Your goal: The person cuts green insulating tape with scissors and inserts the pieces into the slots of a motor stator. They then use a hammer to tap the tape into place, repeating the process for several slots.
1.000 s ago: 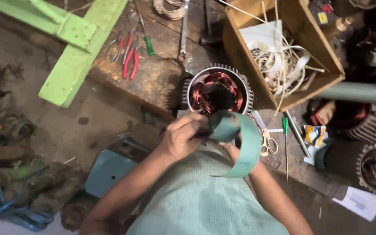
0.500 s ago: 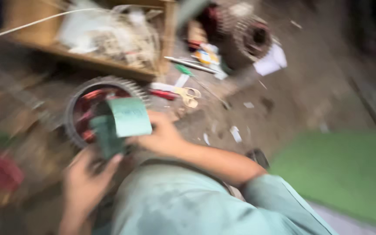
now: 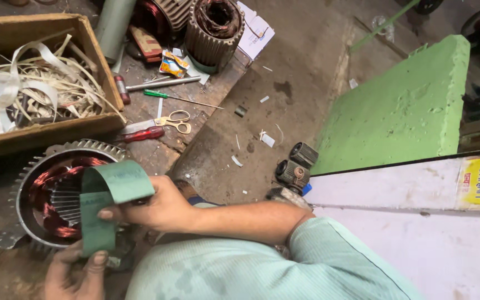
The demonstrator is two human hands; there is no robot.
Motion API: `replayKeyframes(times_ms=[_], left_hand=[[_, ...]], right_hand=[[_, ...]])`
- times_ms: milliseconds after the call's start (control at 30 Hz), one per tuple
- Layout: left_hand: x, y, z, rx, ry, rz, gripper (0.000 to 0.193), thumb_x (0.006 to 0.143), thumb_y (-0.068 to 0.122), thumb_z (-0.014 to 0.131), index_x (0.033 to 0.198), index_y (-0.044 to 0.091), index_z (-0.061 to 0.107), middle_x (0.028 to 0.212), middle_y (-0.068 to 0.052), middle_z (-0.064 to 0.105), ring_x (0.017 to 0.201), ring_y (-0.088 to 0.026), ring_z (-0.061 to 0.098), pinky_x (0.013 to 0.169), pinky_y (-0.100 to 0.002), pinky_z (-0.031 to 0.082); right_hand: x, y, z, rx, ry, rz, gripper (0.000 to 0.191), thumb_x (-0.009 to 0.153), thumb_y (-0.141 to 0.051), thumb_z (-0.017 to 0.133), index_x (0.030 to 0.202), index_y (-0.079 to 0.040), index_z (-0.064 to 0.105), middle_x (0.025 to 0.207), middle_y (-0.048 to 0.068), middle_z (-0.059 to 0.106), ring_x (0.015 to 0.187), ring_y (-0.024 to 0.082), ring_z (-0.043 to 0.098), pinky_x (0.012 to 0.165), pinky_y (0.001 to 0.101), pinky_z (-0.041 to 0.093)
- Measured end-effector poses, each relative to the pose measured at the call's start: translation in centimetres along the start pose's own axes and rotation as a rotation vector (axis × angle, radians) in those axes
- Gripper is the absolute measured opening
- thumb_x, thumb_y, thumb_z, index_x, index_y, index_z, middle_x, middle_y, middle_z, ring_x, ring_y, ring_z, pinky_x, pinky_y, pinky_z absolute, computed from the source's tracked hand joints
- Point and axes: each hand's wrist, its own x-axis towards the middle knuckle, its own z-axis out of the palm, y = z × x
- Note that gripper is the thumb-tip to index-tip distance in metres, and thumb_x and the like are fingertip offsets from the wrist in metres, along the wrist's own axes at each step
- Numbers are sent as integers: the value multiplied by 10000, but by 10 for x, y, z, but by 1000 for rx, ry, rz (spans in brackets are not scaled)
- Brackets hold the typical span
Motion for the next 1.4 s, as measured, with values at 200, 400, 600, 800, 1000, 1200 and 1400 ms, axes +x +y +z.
replayKeyframes(times_ms=[200, 400, 600, 800, 1000, 1200, 1400], left_hand=[[-7, 5, -13, -11, 13, 58, 211, 1006, -5, 694, 1136, -64, 540, 1239, -263, 652, 1190, -250, 655, 1082, -368, 534], [-13, 30, -20, -75, 107, 111, 249, 1062, -50, 743, 1037, -57, 496, 1137, -253, 606, 1129, -242, 640, 1070, -370, 560], [-10, 73, -18, -99, 248, 43, 412, 881, 24, 727, 1221, 7, 495, 1136, -213, 628, 1067, -229, 693, 910, -370, 632], [-11, 63, -45, -32, 213, 42, 294, 1001, -62, 757, 1198, -58, 540, 1118, -212, 676, 1013, -206, 697, 894, -283, 571], [-17, 68, -72, 299, 385, -48, 278, 981, -9, 796, 1166, -88, 604, 1073, -171, 652, 938, -175, 614, 892, -320, 513], [-11, 96, -61, 210, 393, -6, 165, 984, 102, 729, 1100, 4, 666, 1010, -64, 692, 922, -135, 639, 841, -284, 526], [-12, 124, -60, -164, 317, -38, 177, 1007, 114, 702, 1112, 2, 612, 960, -43, 706, 834, -72, 649, 749, -226, 555]], right_hand=[[-9, 0, 20, -18, 3, 43, 333, 974, -206, 828, 1200, 8, 710, 994, 26, 731, 848, 66, 639, 754, 256, 537], [-19, -15, 47, -81, -6, 202, 338, 915, -208, 798, 1196, -45, 704, 873, -9, 697, 660, 40, 579, 530, 240, 461], [-14, -13, 72, 60, -17, 54, 262, 953, -180, 812, 1085, -24, 648, 845, -41, 635, 756, 30, 569, 637, 233, 487], [-4, -9, 81, 149, -46, 60, 369, 862, -174, 841, 1130, -89, 603, 881, -95, 578, 836, 4, 541, 727, 210, 460], [17, 10, 74, -454, -176, -128, 244, 950, -223, 795, 985, -16, 670, 844, 69, 673, 760, 106, 619, 729, 303, 518], [33, 30, 89, -159, -103, 122, 142, 1010, -132, 744, 1052, -20, 667, 919, 29, 658, 791, 118, 611, 723, 289, 533], [32, 24, 102, 82, -175, 191, 193, 1006, -124, 699, 1171, -27, 679, 945, 24, 712, 786, 110, 649, 713, 272, 539]])
